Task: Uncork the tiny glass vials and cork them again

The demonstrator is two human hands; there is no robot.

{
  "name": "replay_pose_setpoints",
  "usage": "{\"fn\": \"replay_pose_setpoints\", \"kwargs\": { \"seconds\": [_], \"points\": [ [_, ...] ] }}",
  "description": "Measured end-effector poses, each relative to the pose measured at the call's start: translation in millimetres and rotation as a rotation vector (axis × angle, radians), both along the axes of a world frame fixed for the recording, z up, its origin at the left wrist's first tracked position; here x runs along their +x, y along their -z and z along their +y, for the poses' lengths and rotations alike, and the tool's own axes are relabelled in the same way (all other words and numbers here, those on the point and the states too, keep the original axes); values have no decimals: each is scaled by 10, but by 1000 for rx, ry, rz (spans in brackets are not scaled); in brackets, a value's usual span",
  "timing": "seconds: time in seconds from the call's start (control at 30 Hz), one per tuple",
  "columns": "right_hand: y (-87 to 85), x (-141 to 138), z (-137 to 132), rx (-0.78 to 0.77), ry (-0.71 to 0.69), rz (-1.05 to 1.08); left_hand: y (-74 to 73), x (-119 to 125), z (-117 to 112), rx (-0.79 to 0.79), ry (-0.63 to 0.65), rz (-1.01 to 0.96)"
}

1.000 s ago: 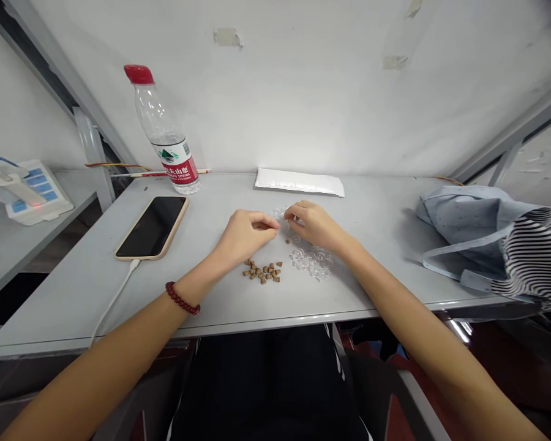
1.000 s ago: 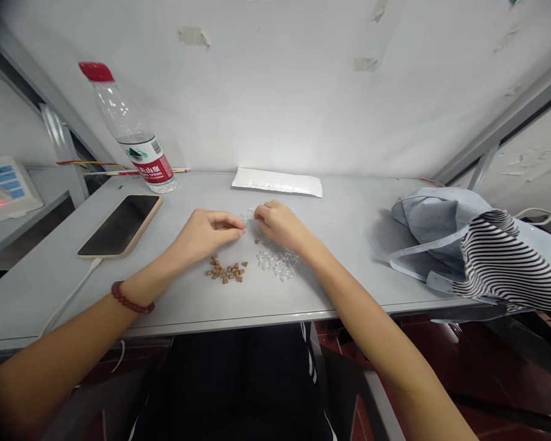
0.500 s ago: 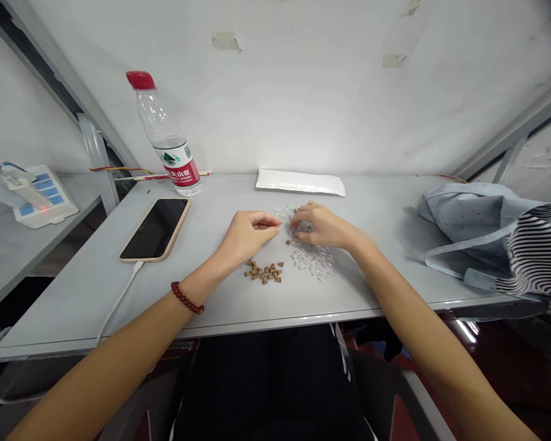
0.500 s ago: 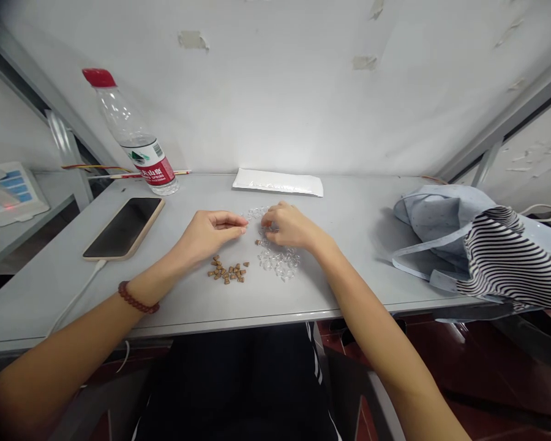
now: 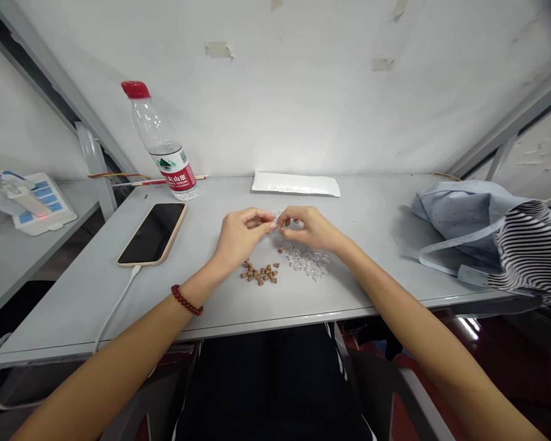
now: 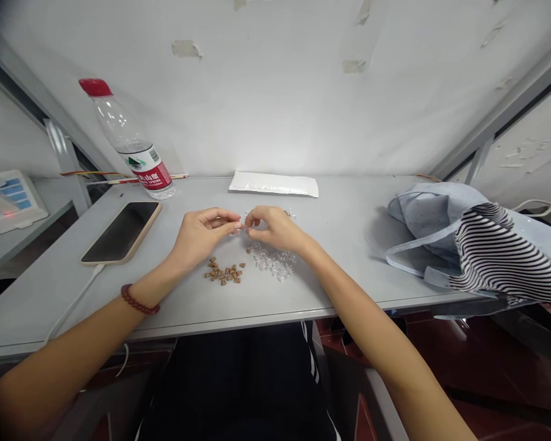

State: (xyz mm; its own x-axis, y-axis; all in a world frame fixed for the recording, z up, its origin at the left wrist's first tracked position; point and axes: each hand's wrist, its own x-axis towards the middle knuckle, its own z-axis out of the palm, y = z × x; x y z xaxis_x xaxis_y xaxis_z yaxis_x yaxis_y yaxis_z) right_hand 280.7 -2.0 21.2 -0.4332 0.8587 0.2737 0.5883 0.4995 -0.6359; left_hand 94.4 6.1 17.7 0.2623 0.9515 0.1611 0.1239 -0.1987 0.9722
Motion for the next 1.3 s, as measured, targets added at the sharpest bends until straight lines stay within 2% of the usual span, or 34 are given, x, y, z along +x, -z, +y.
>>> {"fn": "replay_pose_setpoints", "kwargs": {
  "seconds": [0.23, 0.43, 0.67, 0.87, 0.93, 1.0, 1.07, 1.13, 1.23, 1.3],
  "points": [
    [-9, -77, -46, -24, 10, 123, 33, 0, -3, 112, -41, -9],
    [-35, -116, -83, -293, 5, 342, 58, 22, -40, 282, -77, -30],
    [-52, -137, -82, -356, 31, 503, 29, 9, -92, 364, -133, 19],
    [-11, -138, -75, -350, 24, 502, 17, -27, -109, 457, -102, 142],
    [-4, -138, -64, -301, 19, 397, 16, -47, -83, 466, -79, 186],
    [5, -124, -36, -157, 51, 212, 3, -73, -47, 481, -52, 254],
    [19, -83, 7, 16, 98, -7, -28, -107, -16, 500, -3, 348],
    [41, -16, 49, 113, 124, -189, -71, -144, -4, 473, 127, 458],
    [73, 82, 82, 104, 109, -303, -121, -182, -33, 306, 432, 587],
    [83, 109, 79, 77, 105, -321, -121, -182, -67, 200, 580, 617]
  ]
}}
